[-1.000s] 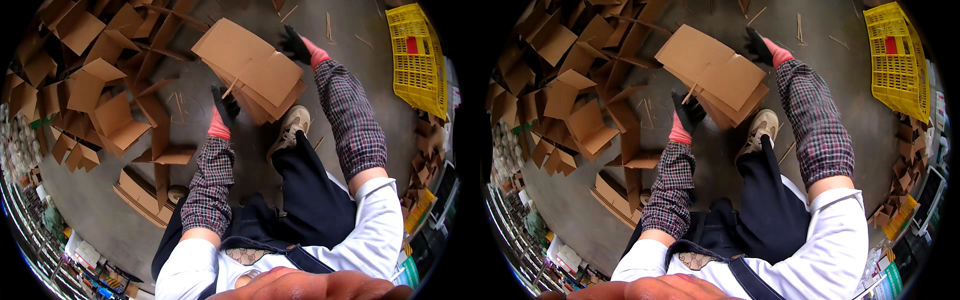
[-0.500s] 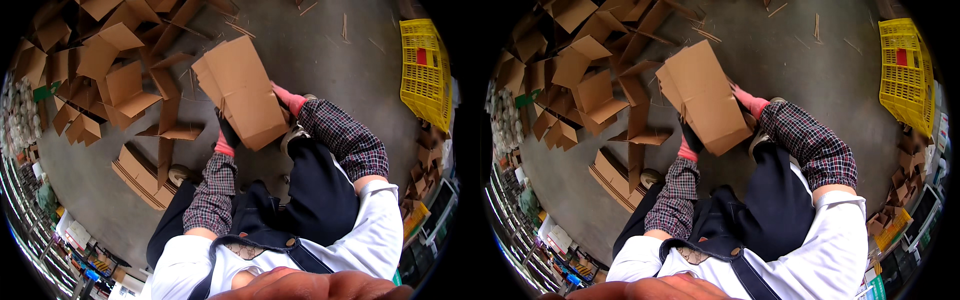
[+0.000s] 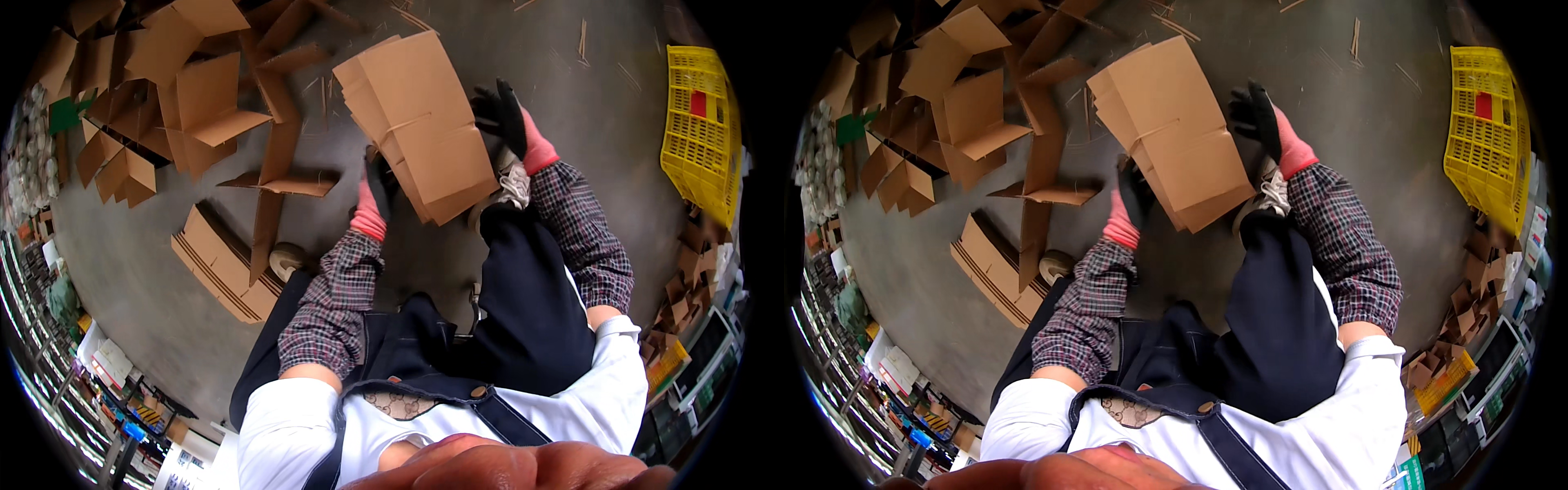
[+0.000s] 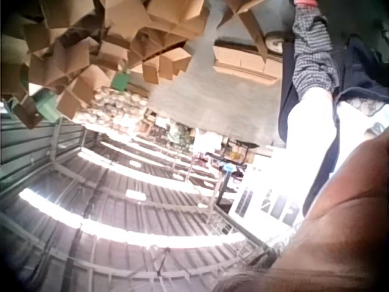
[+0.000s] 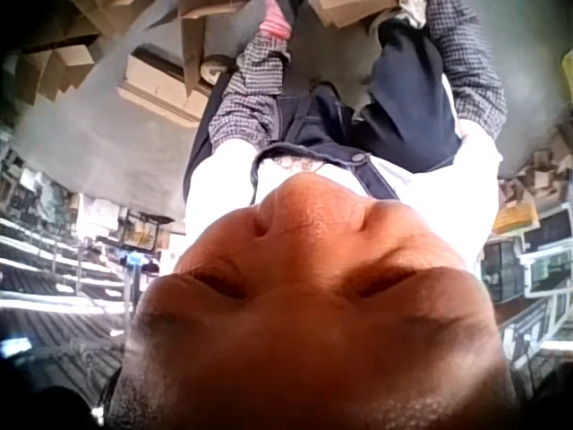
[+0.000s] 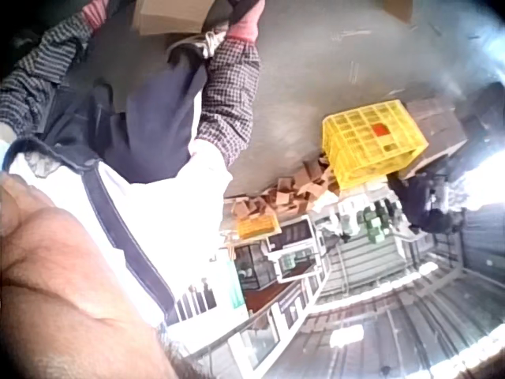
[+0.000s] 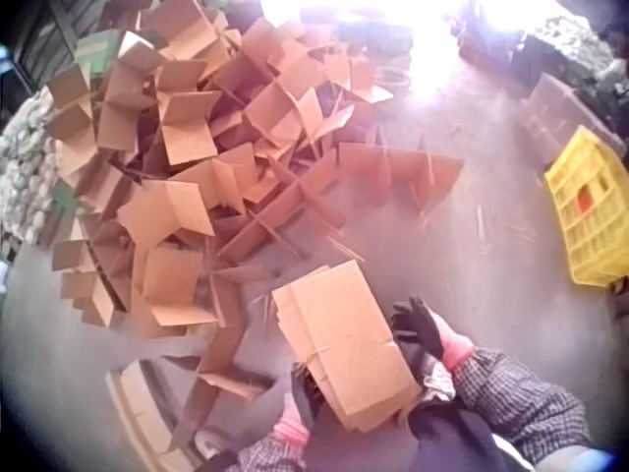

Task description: The person is assembling cardboard dividers for packaging by interlocking pre-cut cardboard strips by hand.

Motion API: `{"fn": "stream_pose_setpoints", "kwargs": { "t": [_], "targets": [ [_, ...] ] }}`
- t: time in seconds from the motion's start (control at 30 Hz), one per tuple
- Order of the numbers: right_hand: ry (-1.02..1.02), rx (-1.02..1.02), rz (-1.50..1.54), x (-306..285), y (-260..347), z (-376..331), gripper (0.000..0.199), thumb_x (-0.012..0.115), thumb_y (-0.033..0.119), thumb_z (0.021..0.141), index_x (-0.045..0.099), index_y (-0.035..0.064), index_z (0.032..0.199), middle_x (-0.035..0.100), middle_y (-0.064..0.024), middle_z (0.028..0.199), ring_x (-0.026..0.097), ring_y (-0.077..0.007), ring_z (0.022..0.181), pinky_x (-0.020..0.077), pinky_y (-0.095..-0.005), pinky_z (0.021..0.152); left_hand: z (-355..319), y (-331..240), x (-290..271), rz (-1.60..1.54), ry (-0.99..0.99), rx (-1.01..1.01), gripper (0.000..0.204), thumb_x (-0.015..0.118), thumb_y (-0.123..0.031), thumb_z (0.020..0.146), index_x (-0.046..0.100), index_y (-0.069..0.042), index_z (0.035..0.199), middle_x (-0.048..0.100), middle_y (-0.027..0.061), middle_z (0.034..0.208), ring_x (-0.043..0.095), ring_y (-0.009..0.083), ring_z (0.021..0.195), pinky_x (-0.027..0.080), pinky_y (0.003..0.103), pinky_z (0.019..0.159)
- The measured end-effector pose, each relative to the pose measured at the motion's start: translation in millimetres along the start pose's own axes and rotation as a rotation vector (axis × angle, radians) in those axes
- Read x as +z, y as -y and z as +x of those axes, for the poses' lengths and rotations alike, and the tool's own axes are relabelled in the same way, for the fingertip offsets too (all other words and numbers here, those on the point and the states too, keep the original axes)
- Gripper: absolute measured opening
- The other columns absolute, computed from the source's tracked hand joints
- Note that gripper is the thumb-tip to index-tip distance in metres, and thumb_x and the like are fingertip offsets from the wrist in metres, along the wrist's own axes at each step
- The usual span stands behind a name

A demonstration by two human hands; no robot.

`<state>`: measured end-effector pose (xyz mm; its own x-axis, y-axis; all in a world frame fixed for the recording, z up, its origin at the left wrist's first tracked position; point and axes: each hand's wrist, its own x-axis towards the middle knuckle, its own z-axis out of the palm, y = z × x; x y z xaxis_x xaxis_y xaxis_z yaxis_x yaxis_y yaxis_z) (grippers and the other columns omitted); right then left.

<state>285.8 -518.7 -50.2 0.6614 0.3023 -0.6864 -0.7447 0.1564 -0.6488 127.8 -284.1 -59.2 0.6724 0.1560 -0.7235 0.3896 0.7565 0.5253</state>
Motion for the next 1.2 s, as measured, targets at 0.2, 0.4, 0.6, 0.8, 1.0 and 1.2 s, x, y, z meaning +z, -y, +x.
{"fn": "stream_pose_setpoints", "kwargs": {
  "t": [0.2,0.4,0.6,0.8,1.0,1.2],
  "targets": [
    [-0.080,-0.423,-0.645,33,0,-30,0.039,0.070,0.021,0.077,0.059,-0.0014,0.107,0.064,-0.0078,0.098,0.058,-0.0145,0.089,0.0463,-0.0263,0.079,-20,-42,16,1.245,-0.183,0.876,0.067,0.070,-0.034,0.072,0.042,-0.007,0.126,0.036,0.0142,0.131,0.035,0.0287,0.122,0.030,0.043,0.100],
    [0.151,-0.481,-0.360,75,52,-122,0.027,0.066,0.011,0.080,0.058,-0.0019,0.103,0.062,-0.0029,0.091,0.056,-0.0089,0.081,0.0462,-0.0234,0.071,-57,-94,62,1.872,-0.174,1.181,0.077,0.071,-0.039,0.070,0.036,-0.013,0.134,0.042,0.0146,0.126,0.038,0.0319,0.118,0.029,0.048,0.099],
    [0.204,-0.865,-0.485,145,92,-244,0.023,0.064,0.006,0.081,0.057,-0.0017,0.101,0.061,-0.0016,0.091,0.053,-0.0074,0.083,0.0442,-0.0227,0.074,-170,-139,72,1.260,0.226,0.934,0.059,0.060,-0.024,0.085,0.034,-0.005,0.134,0.051,0.0201,0.117,0.051,0.0320,0.108,0.041,0.037,0.093],
    [-0.076,-1.149,-0.692,177,96,-327,0.030,0.064,0.003,0.077,0.057,-0.0002,0.106,0.062,-0.0072,0.093,0.057,-0.0144,0.086,0.0451,-0.0266,0.079,-302,-169,44,1.506,0.059,1.094,0.038,0.054,-0.029,0.086,0.052,-0.004,0.114,0.061,0.0155,0.100,0.055,0.0335,0.099,0.043,0.040,0.085],
    [-0.336,-1.450,-0.737,178,42,-340,0.028,0.066,0.007,0.078,0.058,0.0010,0.104,0.063,-0.0089,0.095,0.060,-0.0177,0.087,0.0459,-0.0286,0.079,-370,-111,-58,0.754,-0.037,0.933,0.034,0.055,-0.020,0.087,0.051,-0.001,0.115,0.053,0.0210,0.115,0.048,0.0332,0.110,0.038,0.037,0.093],
    [-0.020,-1.256,-0.966,178,21,-334,0.028,0.067,0.014,0.079,0.058,0.0009,0.102,0.064,-0.0087,0.089,0.059,-0.0146,0.081,0.0453,-0.0272,0.075,-480,-73,-92,1.517,-0.037,1.439,0.032,0.060,-0.018,0.078,0.056,-0.007,0.107,0.062,0.0139,0.092,0.057,0.0323,0.092,0.044,0.040,0.084]
  ]
}}
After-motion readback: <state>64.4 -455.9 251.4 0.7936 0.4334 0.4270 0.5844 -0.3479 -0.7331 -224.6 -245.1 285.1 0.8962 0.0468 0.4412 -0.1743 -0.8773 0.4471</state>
